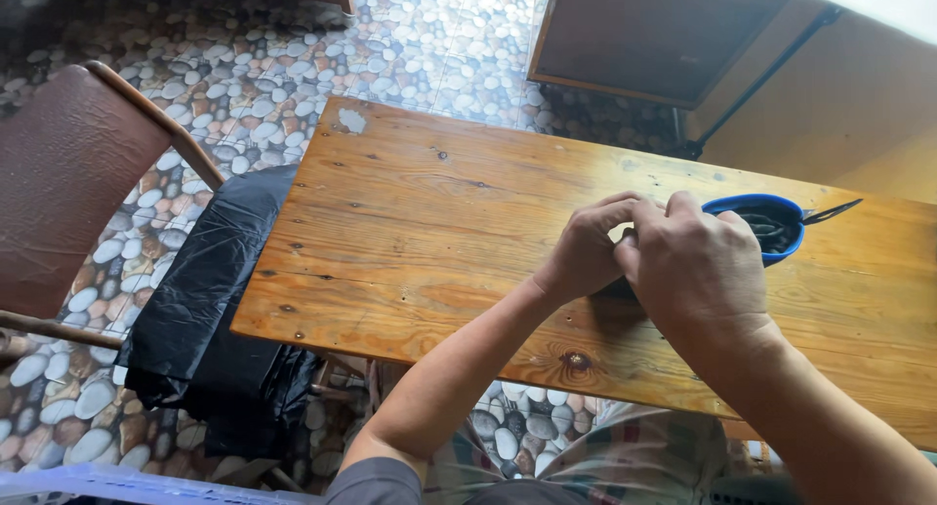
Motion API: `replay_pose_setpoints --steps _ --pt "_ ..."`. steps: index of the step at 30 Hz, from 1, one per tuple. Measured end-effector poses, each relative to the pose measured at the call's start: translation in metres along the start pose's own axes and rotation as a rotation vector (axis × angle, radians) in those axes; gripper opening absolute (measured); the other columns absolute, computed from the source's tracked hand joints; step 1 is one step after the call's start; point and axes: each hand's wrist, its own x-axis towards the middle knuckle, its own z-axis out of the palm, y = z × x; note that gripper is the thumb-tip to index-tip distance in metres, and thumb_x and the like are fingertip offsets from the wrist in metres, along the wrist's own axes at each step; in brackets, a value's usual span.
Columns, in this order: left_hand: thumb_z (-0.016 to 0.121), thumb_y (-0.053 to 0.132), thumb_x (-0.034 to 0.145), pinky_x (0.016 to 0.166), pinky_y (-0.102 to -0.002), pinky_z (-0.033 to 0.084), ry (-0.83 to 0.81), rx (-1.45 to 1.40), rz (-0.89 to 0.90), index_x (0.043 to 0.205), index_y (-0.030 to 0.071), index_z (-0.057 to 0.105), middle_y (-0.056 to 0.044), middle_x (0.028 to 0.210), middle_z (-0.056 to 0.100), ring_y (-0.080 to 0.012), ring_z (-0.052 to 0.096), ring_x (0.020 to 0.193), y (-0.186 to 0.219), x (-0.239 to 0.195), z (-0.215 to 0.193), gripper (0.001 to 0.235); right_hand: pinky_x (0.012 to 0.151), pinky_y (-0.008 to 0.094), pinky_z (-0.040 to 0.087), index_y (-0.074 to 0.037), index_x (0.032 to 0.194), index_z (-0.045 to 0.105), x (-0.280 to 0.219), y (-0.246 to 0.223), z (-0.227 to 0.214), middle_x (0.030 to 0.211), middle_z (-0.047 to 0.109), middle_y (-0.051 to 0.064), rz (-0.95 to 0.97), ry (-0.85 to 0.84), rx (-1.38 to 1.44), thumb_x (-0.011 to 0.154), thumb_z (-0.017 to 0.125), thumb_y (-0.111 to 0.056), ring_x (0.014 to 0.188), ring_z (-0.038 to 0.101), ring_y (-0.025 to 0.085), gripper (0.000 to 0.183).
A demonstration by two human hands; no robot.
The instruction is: The person folds a long piece of black fabric on a wooden table, rolling it into a compact bundle. They then place the bundle into a small black pouch, secure it with a blue elastic band, and use a brush to clean the pouch before placing it into a plastic basket.
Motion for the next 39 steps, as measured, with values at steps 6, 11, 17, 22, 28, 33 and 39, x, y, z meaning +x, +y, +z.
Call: replay_pose_setpoints --steps 6,11,17,22,28,33,39 --pt "0.060 -0.005 0.089 0.087 -0.028 0.052 0.044 0.038 0.000 0.097 0.007 0.066 -0.002 0.100 0.066 -0.0148 0.064 0.093 -0.002 0.000 0.003 0.015 0.059 0.046 0.053 -0.015 0.093 0.065 0.003 0.003 0.001 0.083 0.064 0.007 0.076 -0.044 0.065 0.090 0.063 -0.030 0.059 0.062 0.037 0.015" --pt "0.071 0.000 0.094 0.104 -0.031 0.058 0.040 0.031 0.015 0.116 0.005 0.071 -0.006 0.118 0.072 -0.0189 0.072 0.110 -0.011 -0.001 0.002 0.022 0.068 0.049 0.055 -0.009 0.101 0.058 0.004 0.009 -0.008 0.091 0.066 0.011 0.095 -0.118 0.149 0.088 0.066 -0.023 0.069 0.066 0.041 0.021" --pt "0.072 0.004 0.096 0.103 -0.029 0.057 0.038 -0.059 -0.006 0.114 0.009 0.072 -0.003 0.115 0.073 -0.0157 0.071 0.107 -0.004 -0.003 -0.004 0.018 0.066 0.060 0.051 -0.015 0.114 0.064 0.003 0.020 -0.029 0.117 0.068 0.010 0.156 -0.222 0.510 0.095 0.057 -0.020 0.074 0.067 0.046 0.021" --pt "0.082 0.011 0.089 0.107 -0.026 0.058 0.061 -0.146 -0.069 0.112 0.018 0.075 -0.001 0.114 0.076 -0.0123 0.073 0.110 0.005 -0.003 -0.007 0.025 0.073 0.055 0.050 -0.016 0.118 0.061 -0.002 0.034 -0.035 0.100 0.071 0.009 0.252 -0.263 0.577 0.098 0.058 -0.022 0.085 0.065 0.040 0.022" --pt "0.077 0.005 0.093 0.106 -0.032 0.063 0.023 -0.232 -0.086 0.115 0.012 0.073 -0.007 0.117 0.075 -0.0196 0.074 0.112 0.020 0.000 -0.027 0.023 0.074 0.049 0.052 -0.013 0.121 0.062 -0.003 0.054 -0.043 0.110 0.074 0.013 0.343 -0.355 0.645 0.096 0.060 -0.019 0.094 0.069 0.035 0.026" --pt "0.075 0.006 0.095 0.102 -0.035 0.065 -0.061 -0.120 -0.061 0.114 0.012 0.070 -0.008 0.115 0.074 -0.0227 0.074 0.112 0.037 0.005 -0.046 0.021 0.087 0.046 0.043 -0.011 0.114 0.064 -0.022 0.069 -0.022 0.099 0.072 0.010 0.231 -0.191 0.694 0.098 0.064 -0.017 0.081 0.063 0.030 0.017" --pt "0.071 0.003 0.098 0.103 -0.037 0.063 -0.191 -0.053 -0.082 0.116 0.010 0.065 -0.012 0.117 0.069 -0.0260 0.071 0.114 0.050 0.004 -0.072 0.021 0.110 0.054 0.038 -0.009 0.125 0.060 -0.036 0.089 0.005 0.128 0.061 0.016 -0.052 0.032 0.748 0.089 0.076 -0.025 0.122 0.056 0.036 0.043"
